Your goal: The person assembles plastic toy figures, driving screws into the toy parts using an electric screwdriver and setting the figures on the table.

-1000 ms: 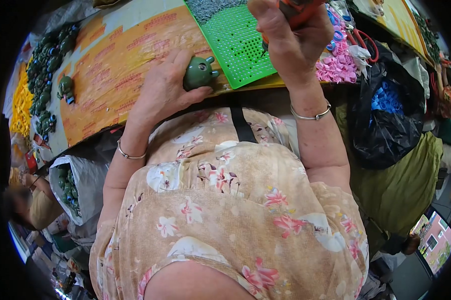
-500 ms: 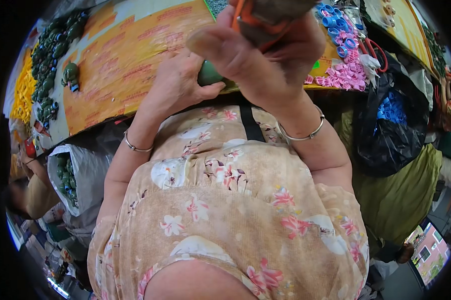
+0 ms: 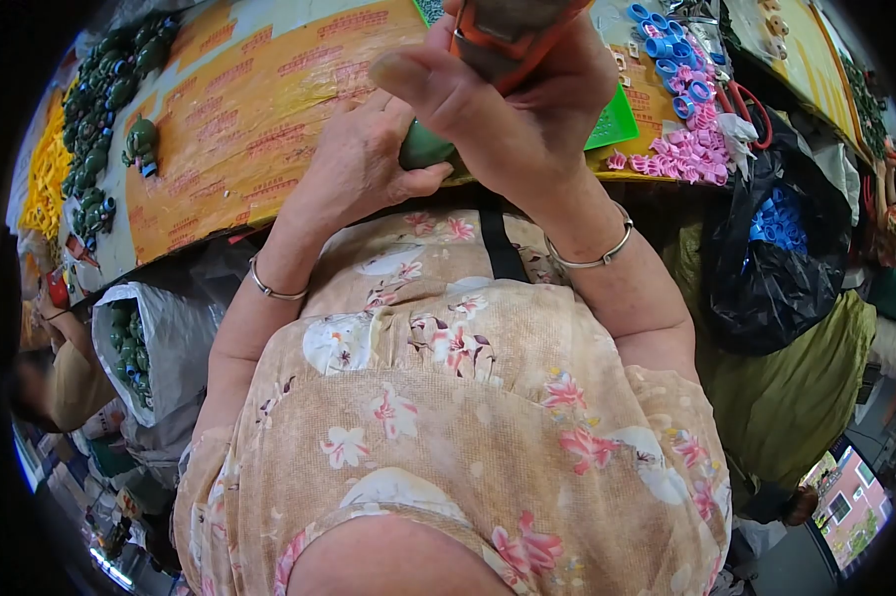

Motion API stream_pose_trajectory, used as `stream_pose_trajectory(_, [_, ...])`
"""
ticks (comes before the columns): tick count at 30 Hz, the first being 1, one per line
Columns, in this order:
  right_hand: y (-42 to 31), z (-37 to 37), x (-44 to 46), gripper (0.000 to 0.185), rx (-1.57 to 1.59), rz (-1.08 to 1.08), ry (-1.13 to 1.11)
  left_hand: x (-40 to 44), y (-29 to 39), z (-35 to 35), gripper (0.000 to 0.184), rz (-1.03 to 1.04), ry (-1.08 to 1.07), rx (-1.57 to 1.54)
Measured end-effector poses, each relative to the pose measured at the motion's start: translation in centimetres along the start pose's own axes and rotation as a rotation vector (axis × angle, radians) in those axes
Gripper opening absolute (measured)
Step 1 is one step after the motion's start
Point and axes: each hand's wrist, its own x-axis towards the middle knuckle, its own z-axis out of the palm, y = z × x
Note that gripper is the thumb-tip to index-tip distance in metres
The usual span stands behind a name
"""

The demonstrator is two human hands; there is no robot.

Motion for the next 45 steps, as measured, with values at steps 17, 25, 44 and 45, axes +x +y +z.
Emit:
stream_pose_trajectory(17, [0.3, -1.6, 0.0, 0.045, -0.669, -0.248, -0.105, -0.1, -0.2, -0.3, 0.05, -0.045, -0.046, -0.066])
stream_pose_trajectory(25, [-0.5, -0.8, -0.2, 0.048, -0.563, -0.245, 0.004, -1.1, -0.6, -1.4, 0.058, -0.108, 0.003, 0.024])
stream_pose_trajectory(44, [-2.4, 3.2, 0.2, 0.07, -0.23, -0.114, -0.041, -0.2, 1.6, -1.3, 0.025, 0.159, 0.181, -0.201])
stream_pose_trajectory(45, [-2.5, 2.9, 0.1, 0.069, -0.211, -0.106, -0.086, -0.1, 1.6, -1.1, 0.018, 0.174, 0.196, -0.217])
